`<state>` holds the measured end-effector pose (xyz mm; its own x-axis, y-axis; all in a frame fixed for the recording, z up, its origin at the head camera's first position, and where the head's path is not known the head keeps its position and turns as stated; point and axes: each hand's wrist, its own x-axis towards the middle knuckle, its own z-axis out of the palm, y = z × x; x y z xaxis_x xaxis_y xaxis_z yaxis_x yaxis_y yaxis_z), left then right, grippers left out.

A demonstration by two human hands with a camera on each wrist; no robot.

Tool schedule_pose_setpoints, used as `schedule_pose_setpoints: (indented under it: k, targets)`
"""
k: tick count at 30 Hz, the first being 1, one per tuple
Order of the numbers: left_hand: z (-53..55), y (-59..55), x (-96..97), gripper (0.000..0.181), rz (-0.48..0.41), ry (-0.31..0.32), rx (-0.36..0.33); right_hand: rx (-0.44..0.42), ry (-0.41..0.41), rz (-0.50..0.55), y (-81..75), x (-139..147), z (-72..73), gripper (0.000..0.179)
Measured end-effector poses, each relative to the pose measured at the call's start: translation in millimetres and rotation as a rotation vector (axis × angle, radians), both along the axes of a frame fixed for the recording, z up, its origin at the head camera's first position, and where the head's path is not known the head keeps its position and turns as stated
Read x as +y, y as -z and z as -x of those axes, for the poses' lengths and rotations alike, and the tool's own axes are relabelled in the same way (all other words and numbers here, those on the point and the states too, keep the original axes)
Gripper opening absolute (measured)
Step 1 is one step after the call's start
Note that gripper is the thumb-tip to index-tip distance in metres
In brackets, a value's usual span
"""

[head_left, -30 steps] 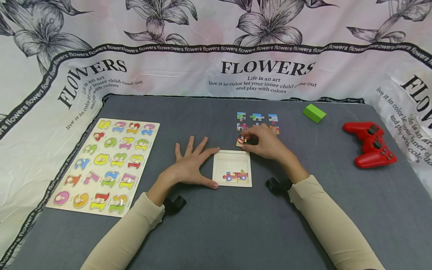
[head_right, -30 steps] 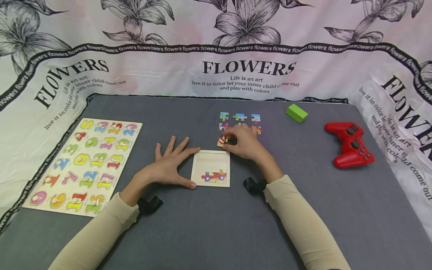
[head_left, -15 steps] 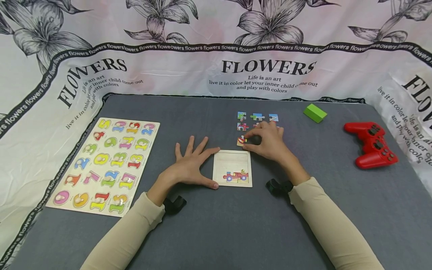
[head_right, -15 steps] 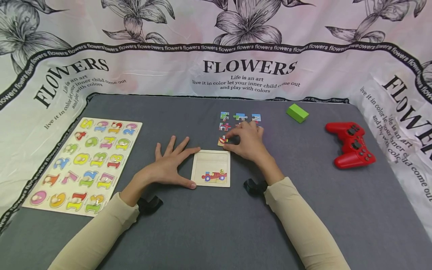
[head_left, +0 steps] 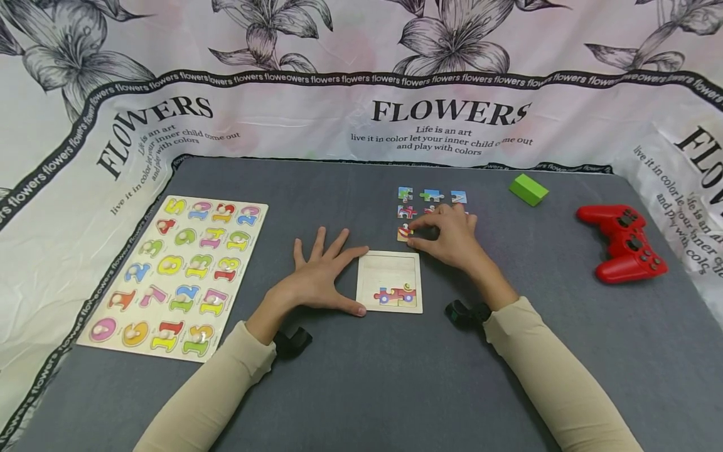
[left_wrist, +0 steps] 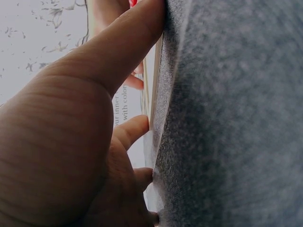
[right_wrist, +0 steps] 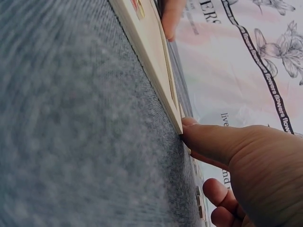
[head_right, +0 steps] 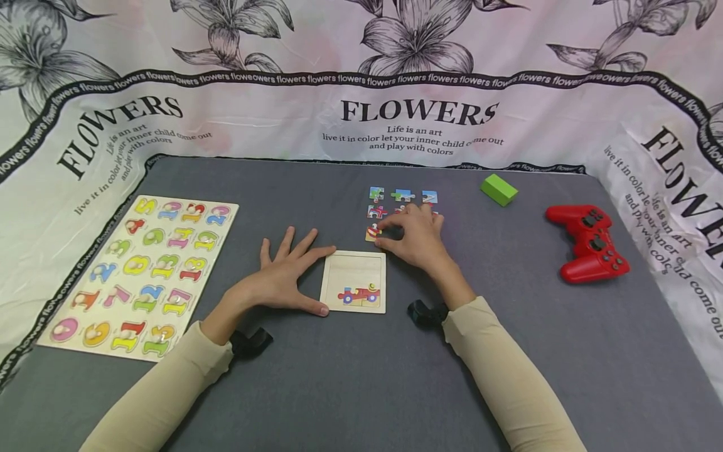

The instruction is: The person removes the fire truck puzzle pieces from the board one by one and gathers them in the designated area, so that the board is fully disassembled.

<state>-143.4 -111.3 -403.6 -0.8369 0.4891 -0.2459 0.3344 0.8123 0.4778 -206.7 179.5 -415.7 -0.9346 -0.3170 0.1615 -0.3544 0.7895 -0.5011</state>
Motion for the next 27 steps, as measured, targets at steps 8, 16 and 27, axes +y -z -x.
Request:
schedule_pose_setpoints:
  k: [8, 16, 27]
  targets:
    - [-0.1, -0.4, 0.5, 0.111, 0.001, 0.002, 0.001, 0.002, 0.019, 0.001, 0.8, -1.1, -0.8, 0.033]
    - [0.5, 0.2, 1.1, 0.112, 0.001, -0.003, -0.003, 0.008, 0.017, 0.002, -0.1, -2.2, 0.1, 0.032]
    - [-1.6, -1.0, 0.6, 0.111, 0.003, -0.002, -0.008, 0.015, 0.004, -0.001, 0.5, -2.7, -0.9, 0.033]
